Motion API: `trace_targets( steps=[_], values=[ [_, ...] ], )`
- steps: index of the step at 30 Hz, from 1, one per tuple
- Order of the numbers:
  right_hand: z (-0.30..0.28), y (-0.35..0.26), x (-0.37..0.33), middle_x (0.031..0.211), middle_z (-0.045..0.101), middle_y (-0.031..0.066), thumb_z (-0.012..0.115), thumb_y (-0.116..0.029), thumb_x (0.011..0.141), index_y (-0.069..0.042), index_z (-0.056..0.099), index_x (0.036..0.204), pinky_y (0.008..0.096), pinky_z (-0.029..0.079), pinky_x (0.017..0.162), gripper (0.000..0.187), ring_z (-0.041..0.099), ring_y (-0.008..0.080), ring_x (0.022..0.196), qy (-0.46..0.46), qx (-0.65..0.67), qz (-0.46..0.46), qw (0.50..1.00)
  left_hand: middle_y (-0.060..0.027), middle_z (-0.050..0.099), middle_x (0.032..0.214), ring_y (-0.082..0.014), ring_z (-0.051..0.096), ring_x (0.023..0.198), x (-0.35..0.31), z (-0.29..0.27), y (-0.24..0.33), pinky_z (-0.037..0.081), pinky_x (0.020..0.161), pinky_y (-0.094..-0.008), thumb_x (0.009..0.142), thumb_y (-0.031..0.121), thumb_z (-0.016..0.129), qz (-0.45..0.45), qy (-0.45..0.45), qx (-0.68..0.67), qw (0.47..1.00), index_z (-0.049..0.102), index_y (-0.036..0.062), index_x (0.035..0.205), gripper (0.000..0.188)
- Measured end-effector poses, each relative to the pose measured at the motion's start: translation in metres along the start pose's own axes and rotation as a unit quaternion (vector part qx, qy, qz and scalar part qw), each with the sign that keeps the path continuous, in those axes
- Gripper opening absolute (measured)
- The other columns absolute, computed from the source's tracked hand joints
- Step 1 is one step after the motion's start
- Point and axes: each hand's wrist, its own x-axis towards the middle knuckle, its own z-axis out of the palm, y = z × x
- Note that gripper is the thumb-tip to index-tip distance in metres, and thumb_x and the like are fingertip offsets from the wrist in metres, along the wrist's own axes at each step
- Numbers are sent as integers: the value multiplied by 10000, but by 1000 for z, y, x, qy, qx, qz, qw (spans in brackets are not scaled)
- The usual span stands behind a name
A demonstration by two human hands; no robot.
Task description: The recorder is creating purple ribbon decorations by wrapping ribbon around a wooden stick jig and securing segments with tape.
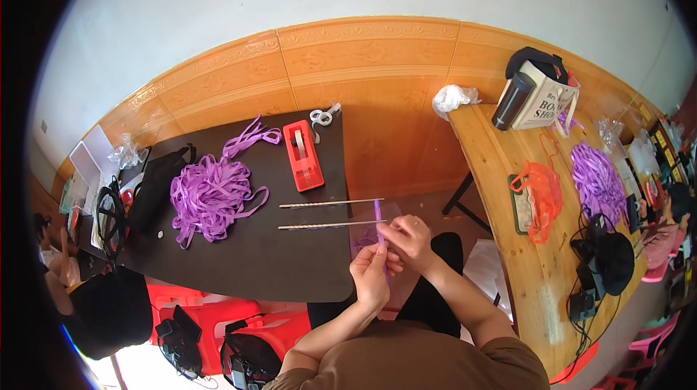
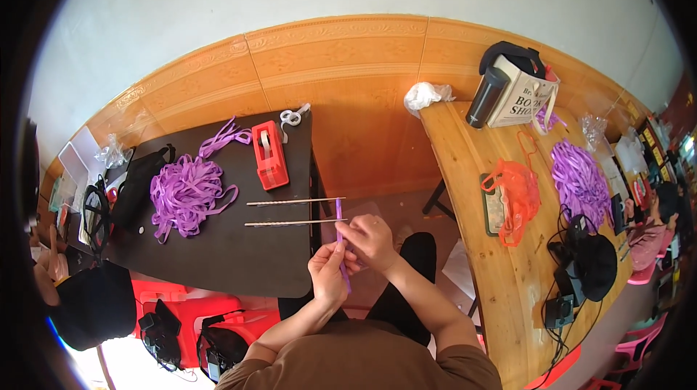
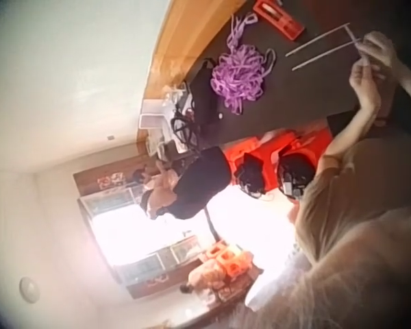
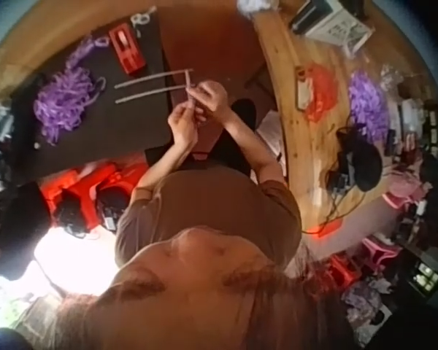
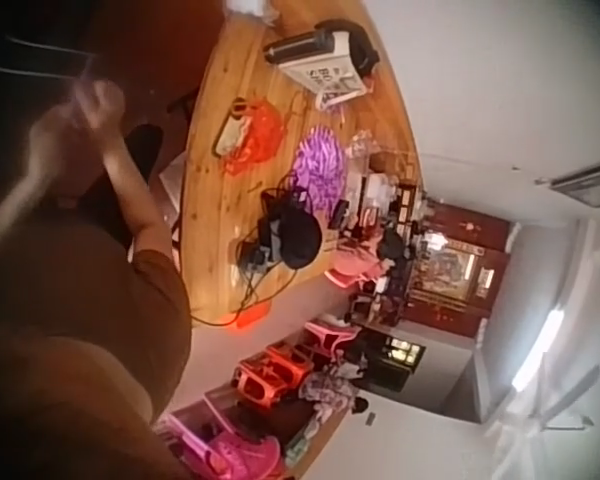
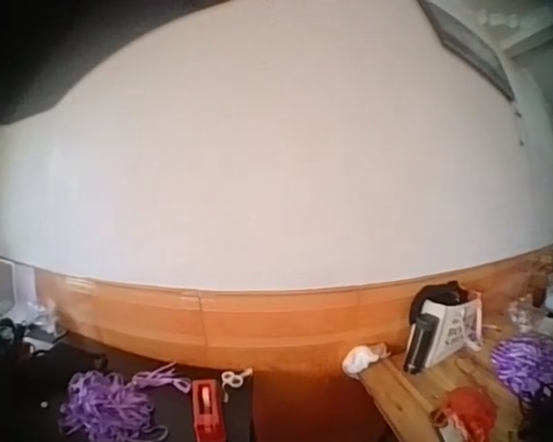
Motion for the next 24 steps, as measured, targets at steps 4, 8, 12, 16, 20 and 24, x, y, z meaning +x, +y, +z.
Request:
trace_targets(
  steps=[4,8,12,16,20,24],
  values=[
    [5,3,0,758,514,45,671,-103,633,-73,662,932,317,428,492,301,542,214,622,-31,-18,-54,998,-68,629,700,-119,565,502,-10,-3,10,393,467,-203,938,140,515,-16,-18,46,999,591,13,900,153],
    [2,-4,13,753,532,48,695,-69,624,-68,673,937,300,452,510,314,561,204,626,-31,20,-25,999,-62,624,714,-105,552,496,-15,0,34,387,468,-193,952,137,486,-14,-58,74,996,590,5,950,168],
    [-3,4,35,750,581,87,604,9,762,9,647,893,276,452,579,138,576,181,665,-87,240,188,949,-156,616,831,-159,574,542,-21,9,68,463,516,-227,977,140,402,74,-182,21,980,465,-43,1229,317],
    [9,32,61,616,532,0,584,-15,803,14,653,771,232,392,550,82,503,97,577,-116,394,408,815,-258,587,952,-228,600,614,-26,13,81,505,555,-281,972,154,403,222,-282,-49,932,303,-49,1365,454],
    [26,70,71,549,516,-16,638,-97,809,-16,640,685,201,237,416,148,379,49,447,-162,459,513,707,-140,633,904,-146,600,630,-17,2,54,462,578,-223,964,130,433,92,-216,58,970,532,-27,1181,286],
    [32,72,78,543,525,-2,684,-168,807,-11,653,700,207,259,402,193,394,52,444,-181,457,529,692,-96,656,857,-119,593,582,4,-26,-7,428,538,-209,937,138,504,14,-137,116,984,584,-6,1096,228]
  ],
)
